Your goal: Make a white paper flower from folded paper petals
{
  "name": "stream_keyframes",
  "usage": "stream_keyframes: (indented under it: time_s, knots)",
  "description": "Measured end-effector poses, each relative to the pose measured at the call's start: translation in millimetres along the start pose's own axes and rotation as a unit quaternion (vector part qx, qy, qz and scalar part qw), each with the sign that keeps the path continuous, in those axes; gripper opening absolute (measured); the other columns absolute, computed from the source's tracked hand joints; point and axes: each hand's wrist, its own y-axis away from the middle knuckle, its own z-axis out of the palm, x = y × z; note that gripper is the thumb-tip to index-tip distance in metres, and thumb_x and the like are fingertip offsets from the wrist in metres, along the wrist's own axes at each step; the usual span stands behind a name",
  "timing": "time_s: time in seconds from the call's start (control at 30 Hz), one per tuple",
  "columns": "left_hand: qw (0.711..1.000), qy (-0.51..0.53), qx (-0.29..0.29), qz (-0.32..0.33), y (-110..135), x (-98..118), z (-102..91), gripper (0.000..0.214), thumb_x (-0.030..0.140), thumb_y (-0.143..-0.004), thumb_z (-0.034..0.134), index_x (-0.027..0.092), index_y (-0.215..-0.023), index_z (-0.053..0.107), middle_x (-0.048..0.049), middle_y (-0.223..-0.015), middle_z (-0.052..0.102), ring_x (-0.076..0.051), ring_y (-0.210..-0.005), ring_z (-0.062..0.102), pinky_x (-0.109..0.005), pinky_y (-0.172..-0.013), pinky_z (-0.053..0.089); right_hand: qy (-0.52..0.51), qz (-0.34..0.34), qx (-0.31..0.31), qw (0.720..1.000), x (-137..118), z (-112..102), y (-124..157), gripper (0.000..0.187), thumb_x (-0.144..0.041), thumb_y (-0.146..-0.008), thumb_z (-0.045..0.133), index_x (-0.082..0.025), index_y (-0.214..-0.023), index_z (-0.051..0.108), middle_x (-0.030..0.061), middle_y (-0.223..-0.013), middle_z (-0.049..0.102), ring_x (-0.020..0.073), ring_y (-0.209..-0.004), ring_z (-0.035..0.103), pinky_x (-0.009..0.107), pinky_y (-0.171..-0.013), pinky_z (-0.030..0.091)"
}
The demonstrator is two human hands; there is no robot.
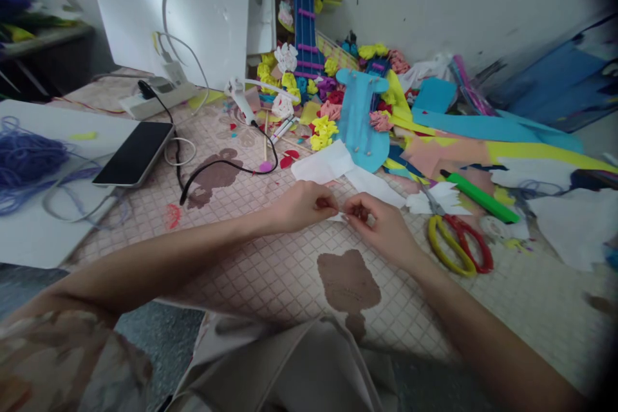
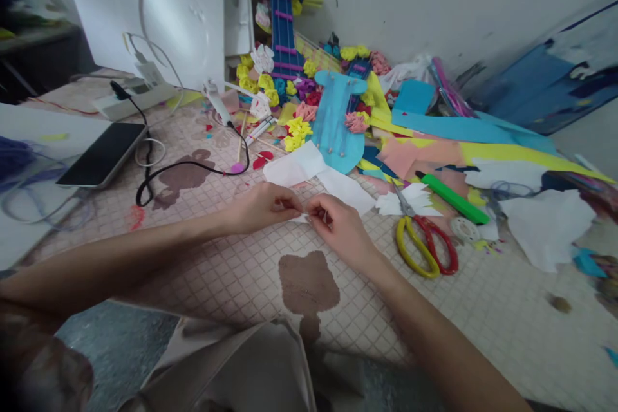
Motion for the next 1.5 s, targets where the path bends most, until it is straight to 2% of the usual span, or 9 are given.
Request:
stream_keyframes:
  time_s: [0.2,0.33,0.5,0.7,0.9,1.0,1.13,1.23,1.5]
  knots:
    - [0.995,0.083,0.027,-0.04,-1.3,-0.1,-3.9,0.013,0.021,-0.077,0.06,0.011,-0.077,0.068,-0.0007,-0.066,0.067,-0.007,-0.057,0.056,-0.017,-0.052,0.041,-0.231,0.081,0.027,0.969,4.7,1.4,1.0,0.024,-0.039,-0.086,0.052,-0.022,-0.101,0.057,0.0021,-0.086,0.059,0.0122,-0.068,0.052,0.026,-0.059,0.043]
    - [0.988,0.14,0.037,-0.056,0.3,4.2,-1.2,0.013,0.023,-0.077,0.06,0.012,-0.076,0.067,-0.0008,-0.068,0.067,-0.008,-0.059,0.057,-0.018,-0.053,0.042,-0.315,0.123,-0.007,0.941,1.8,7.9,2.1,0.03,-0.042,-0.077,0.065,-0.023,-0.098,0.056,-0.0008,-0.085,0.059,0.01,-0.061,0.05,0.024,-0.054,0.041]
    - [0.988,0.136,0.057,-0.042,4.2,8.4,6.2,0.011,0.021,-0.077,0.061,0.013,-0.076,0.067,-0.0015,-0.07,0.069,-0.009,-0.062,0.06,-0.019,-0.057,0.046,-0.279,0.157,0.026,0.947,-2.9,14.4,3.4,0.026,-0.042,-0.073,0.068,-0.021,-0.08,0.056,-0.0048,-0.062,0.052,0.0093,-0.052,0.046,0.023,-0.048,0.036]
    - [0.994,0.065,0.091,-0.016,6.5,4.6,3.4,0.009,0.019,-0.078,0.061,0.014,-0.077,0.068,-0.0004,-0.072,0.069,-0.009,-0.064,0.06,-0.02,-0.062,0.047,-0.268,0.141,0.046,0.952,4.5,8.9,3.8,0.022,-0.039,-0.077,0.066,-0.019,-0.078,0.06,-0.0045,-0.056,0.052,0.0086,-0.049,0.045,0.023,-0.047,0.036]
    - [0.993,0.073,0.085,-0.03,5.3,-0.2,-3.1,0.011,0.022,-0.078,0.061,0.013,-0.078,0.069,-0.0022,-0.073,0.07,-0.01,-0.063,0.06,-0.02,-0.058,0.047,-0.269,0.113,0.112,0.95,16.6,-0.4,4.3,0.022,-0.042,-0.081,0.06,-0.021,-0.085,0.059,-0.0005,-0.071,0.058,0.01,-0.057,0.05,0.025,-0.053,0.043]
    - [0.993,0.084,0.075,-0.034,5.1,4.1,0.4,0.01,0.022,-0.077,0.062,0.014,-0.077,0.069,-0.0013,-0.071,0.07,-0.009,-0.062,0.06,-0.019,-0.058,0.046,-0.263,0.104,0.056,0.958,10.2,2.3,2.2,0.028,-0.044,-0.078,0.063,-0.021,-0.095,0.059,0.0018,-0.085,0.06,0.0113,-0.065,0.053,0.025,-0.056,0.045]
    - [0.993,0.095,0.055,-0.035,5.8,7.8,3.5,0.011,0.023,-0.076,0.063,0.013,-0.077,0.069,-0.0006,-0.069,0.069,-0.009,-0.062,0.06,-0.018,-0.056,0.044,-0.224,0.117,-0.009,0.968,-0.1,7.4,0.7,0.026,-0.044,-0.074,0.067,-0.02,-0.081,0.06,-0.0013,-0.068,0.057,0.0104,-0.056,0.05,0.024,-0.049,0.041]
    - [0.99,0.133,0.008,-0.044,5.4,1.6,-1.9,0.013,0.023,-0.076,0.063,0.012,-0.08,0.069,-0.0014,-0.069,0.069,-0.009,-0.059,0.059,-0.017,-0.052,0.042,-0.218,0.122,0.008,0.968,1.8,5.7,1.9,0.026,-0.044,-0.076,0.065,-0.019,-0.074,0.059,-0.0041,-0.056,0.051,0.0093,-0.049,0.046,0.024,-0.047,0.036]
    - [0.969,0.2,-0.093,-0.113,4.6,-21.4,-25.5,0.016,0.024,-0.076,0.062,0.012,-0.085,0.068,-0.0031,-0.065,0.068,-0.009,-0.054,0.06,-0.017,-0.049,0.044,-0.23,0.126,0.049,0.964,19.1,-2.2,5.7,0.023,-0.041,-0.075,0.068,-0.019,-0.074,0.059,-0.0028,-0.059,0.058,0.0084,-0.047,0.045,0.023,-0.045,0.035]
